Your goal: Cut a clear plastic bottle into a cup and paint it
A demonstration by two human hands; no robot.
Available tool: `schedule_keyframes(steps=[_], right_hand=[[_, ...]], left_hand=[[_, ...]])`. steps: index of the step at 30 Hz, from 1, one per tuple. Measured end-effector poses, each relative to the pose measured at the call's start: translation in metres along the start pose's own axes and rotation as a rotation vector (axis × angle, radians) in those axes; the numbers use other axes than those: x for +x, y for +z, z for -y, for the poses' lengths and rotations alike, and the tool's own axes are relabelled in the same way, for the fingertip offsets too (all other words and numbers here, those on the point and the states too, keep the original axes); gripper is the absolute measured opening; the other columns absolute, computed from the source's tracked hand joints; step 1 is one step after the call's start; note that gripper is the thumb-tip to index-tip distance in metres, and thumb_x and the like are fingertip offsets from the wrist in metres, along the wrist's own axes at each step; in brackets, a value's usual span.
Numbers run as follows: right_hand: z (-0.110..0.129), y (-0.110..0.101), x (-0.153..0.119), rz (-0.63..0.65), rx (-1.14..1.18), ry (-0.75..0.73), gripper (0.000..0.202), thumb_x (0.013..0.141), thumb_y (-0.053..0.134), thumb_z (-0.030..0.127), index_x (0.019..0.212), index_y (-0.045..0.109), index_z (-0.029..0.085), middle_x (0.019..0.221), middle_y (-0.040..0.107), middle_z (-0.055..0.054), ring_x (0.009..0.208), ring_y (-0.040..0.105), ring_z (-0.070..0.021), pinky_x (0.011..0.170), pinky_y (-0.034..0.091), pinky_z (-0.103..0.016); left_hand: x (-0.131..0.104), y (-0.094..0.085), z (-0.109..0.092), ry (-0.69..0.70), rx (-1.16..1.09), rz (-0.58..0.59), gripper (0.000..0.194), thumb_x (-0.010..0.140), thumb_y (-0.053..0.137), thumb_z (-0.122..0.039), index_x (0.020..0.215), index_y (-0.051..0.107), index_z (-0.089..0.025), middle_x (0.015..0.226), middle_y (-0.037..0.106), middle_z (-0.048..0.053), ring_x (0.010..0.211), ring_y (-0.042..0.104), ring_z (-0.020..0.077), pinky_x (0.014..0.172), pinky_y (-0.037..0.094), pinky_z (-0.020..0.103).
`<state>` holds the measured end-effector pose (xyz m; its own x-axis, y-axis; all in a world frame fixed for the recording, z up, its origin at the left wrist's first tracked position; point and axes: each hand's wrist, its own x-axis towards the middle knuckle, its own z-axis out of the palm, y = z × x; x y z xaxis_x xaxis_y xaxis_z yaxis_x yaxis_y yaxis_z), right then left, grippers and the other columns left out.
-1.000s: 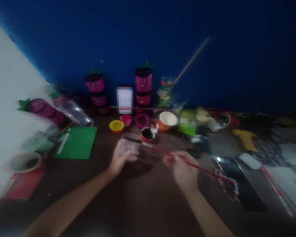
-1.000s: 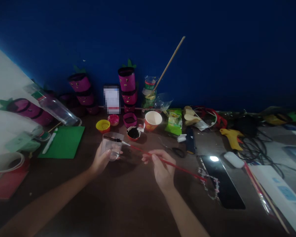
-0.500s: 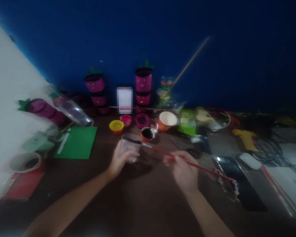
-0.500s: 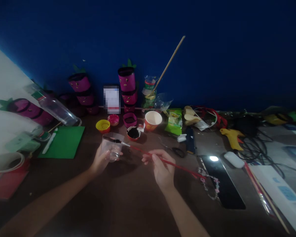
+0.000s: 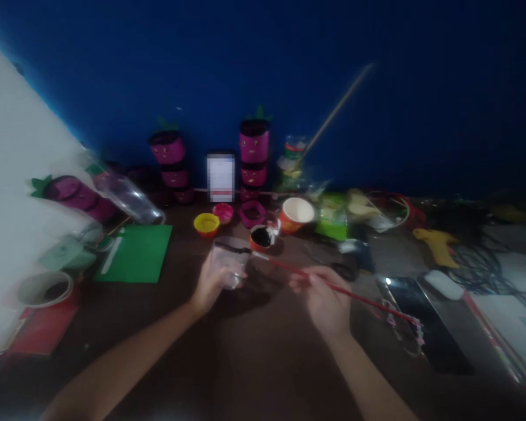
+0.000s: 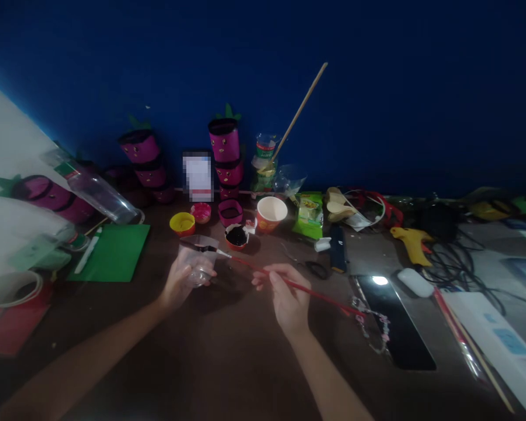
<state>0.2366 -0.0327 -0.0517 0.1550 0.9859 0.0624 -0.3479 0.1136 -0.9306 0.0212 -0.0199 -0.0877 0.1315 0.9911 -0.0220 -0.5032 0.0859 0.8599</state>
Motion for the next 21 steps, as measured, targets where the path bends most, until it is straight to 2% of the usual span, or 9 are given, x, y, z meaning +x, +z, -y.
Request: schedule_keyframes(steps=[15,21], right_hand=[[-0.011,-0.009,0.009,-0.044,-0.065,-0.003,0.009,0.072,0.068,0.027,0.074,0.067,0.018,0.062,0.071,-0.003,0.050,0.065,-0.0153,0.044,0.049,-0.023],[-0.001,-0.014,0.014,-0.082,-0.007,-0.064,0.007,0.071,0.068,0.026,0.073,0.067,0.019,0.061,0.070,-0.002,0.050,0.065,-0.0137,0.048,0.050,-0.023]], left_hand=[[0.000,-0.002,-0.002,0.012,-0.069,0.047,0.046,0.071,0.065,-0.044,0.103,0.045,-0.018,0.079,0.066,0.004,0.067,0.068,0.0192,0.047,0.050,0.021],[0.001,-0.002,-0.005,-0.086,-0.199,0.040,0.046,0.072,0.063,-0.042,0.109,0.047,-0.021,0.088,0.065,0.005,0.076,0.069,0.0232,0.050,0.050,0.023]])
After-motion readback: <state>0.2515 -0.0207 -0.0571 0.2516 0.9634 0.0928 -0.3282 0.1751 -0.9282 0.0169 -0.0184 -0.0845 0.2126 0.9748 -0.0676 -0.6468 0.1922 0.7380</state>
